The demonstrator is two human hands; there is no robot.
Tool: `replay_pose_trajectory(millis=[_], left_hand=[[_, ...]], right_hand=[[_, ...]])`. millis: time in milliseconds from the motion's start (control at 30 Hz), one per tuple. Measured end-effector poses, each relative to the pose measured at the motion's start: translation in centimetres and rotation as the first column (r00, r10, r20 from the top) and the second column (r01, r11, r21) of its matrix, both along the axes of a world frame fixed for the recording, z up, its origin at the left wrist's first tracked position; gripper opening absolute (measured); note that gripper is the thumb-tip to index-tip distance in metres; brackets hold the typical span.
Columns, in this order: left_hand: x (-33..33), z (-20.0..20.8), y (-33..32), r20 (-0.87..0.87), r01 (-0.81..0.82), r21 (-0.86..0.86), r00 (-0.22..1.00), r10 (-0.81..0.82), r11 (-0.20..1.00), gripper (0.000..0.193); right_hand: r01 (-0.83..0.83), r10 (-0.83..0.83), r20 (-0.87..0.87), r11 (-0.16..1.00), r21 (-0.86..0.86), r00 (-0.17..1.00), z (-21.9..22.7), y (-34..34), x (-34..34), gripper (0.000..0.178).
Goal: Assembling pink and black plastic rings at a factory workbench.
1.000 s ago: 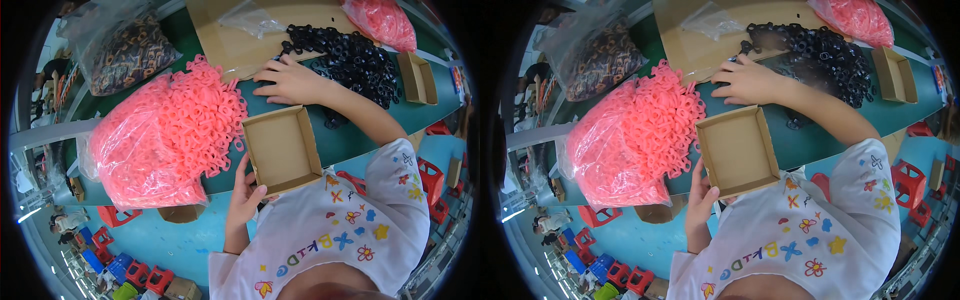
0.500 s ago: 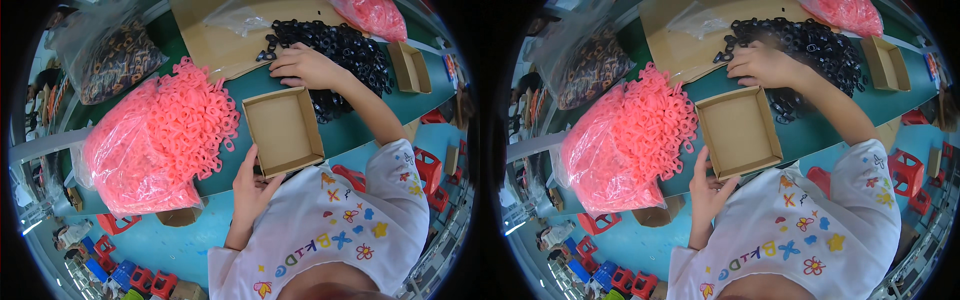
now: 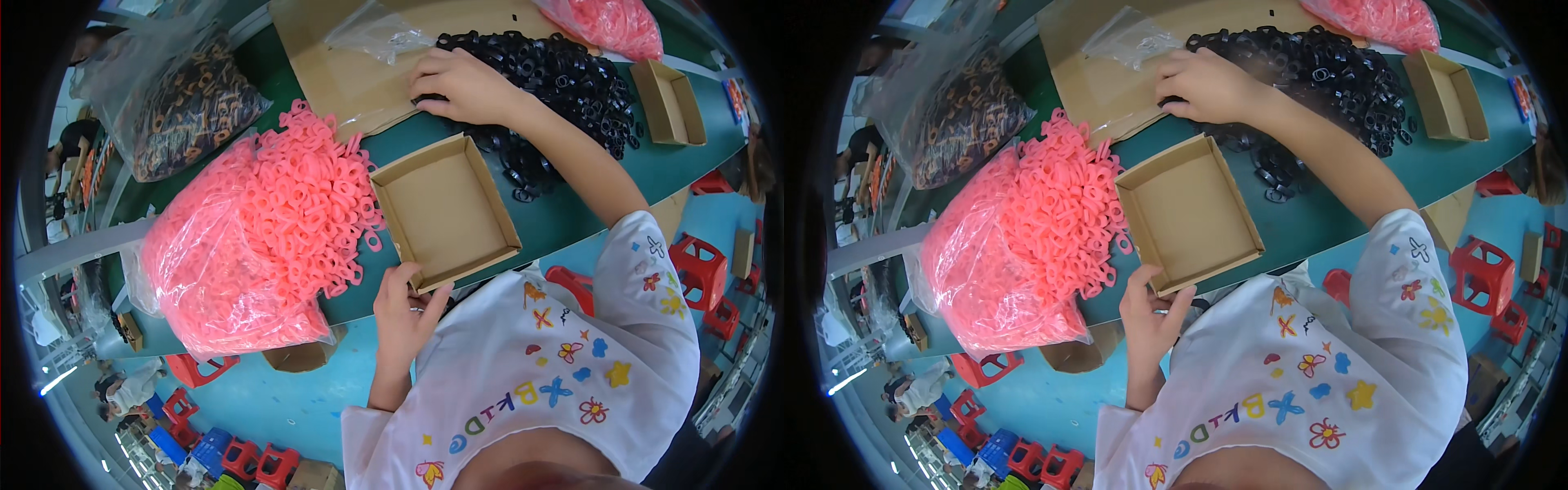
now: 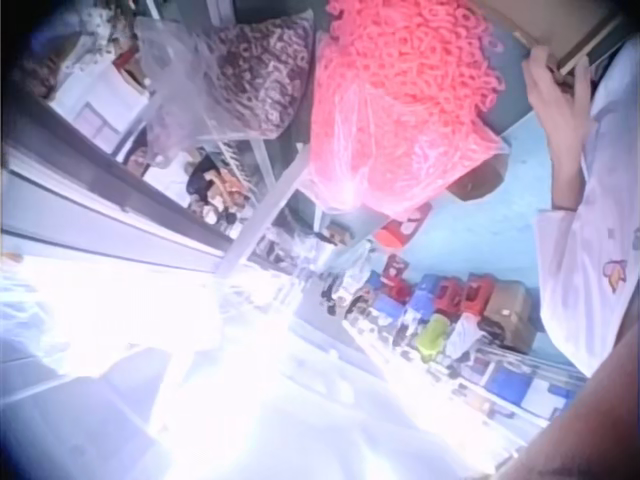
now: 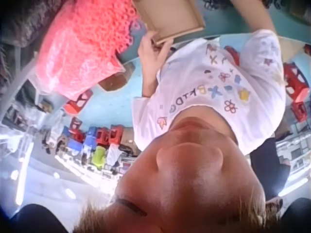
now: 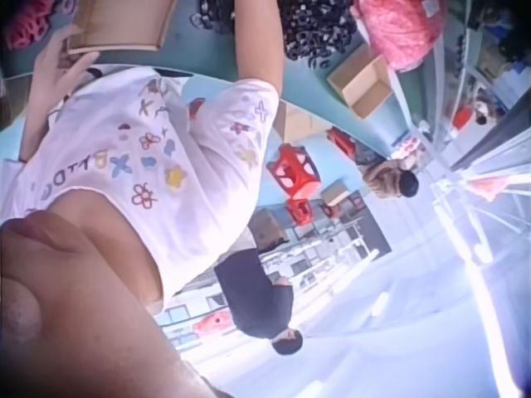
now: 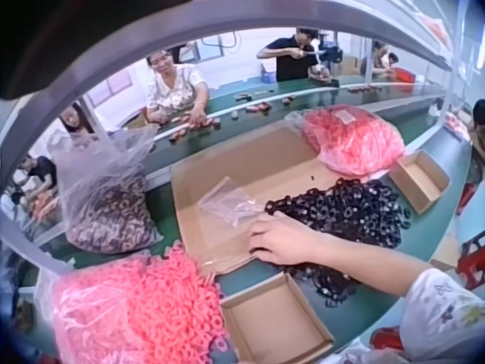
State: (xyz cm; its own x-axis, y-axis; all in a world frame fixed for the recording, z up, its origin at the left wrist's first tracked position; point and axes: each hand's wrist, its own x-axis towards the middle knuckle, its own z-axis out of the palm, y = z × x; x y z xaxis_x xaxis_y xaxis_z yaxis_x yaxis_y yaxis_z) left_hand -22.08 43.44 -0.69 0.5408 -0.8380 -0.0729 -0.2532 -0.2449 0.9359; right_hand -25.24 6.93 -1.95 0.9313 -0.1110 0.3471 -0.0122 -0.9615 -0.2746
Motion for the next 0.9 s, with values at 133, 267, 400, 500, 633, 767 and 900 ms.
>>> replay_pose_trajectory(millis=[133,267,400,500,633,767,900], left_hand=[[-0.2,0.0,0.0,0.016,-0.020,0.035,1.000,0.019,0.999,0.047],[-0.4,0.2,-0.4,0.036,0.006,0.032,0.999,-0.007,0.999,0.047],[-0.7,-0.4,-0.1,0.071,0.040,-0.013,0.997,-0.039,0.999,0.048],[-0.9,-0.6,0.1,0.088,0.043,-0.029,0.995,-0.041,0.999,0.049],[-1.1,-0.7,0.3,0.096,0.049,-0.022,0.994,-0.047,0.999,0.050],[-1.2,-1.1,0.2,0.081,0.006,-0.037,0.997,-0.003,0.999,0.049],[-1.2,-1.2,0.2,0.049,-0.005,-0.024,0.999,0.006,1.000,0.049]], right_hand=[[0.045,-0.073,0.159,0.984,0.174,0.985,1.9,0.2,-0.9,0.015],[0.069,-0.142,0.109,0.864,0.499,0.984,3.0,2.0,-2.8,0.017],[0.046,0.009,-0.089,0.804,0.593,0.996,2.8,3.2,-2.9,0.015],[0.056,0.071,-0.167,0.758,0.650,0.983,2.3,3.6,-2.5,0.015],[-0.051,0.145,-0.138,0.848,0.527,0.980,1.6,2.8,-1.8,0.019],[-0.054,0.193,-0.171,0.799,0.598,0.966,1.5,2.0,-1.7,0.021],[-0.030,0.151,-0.239,0.894,0.447,0.959,2.2,1.3,-2.8,0.019]])
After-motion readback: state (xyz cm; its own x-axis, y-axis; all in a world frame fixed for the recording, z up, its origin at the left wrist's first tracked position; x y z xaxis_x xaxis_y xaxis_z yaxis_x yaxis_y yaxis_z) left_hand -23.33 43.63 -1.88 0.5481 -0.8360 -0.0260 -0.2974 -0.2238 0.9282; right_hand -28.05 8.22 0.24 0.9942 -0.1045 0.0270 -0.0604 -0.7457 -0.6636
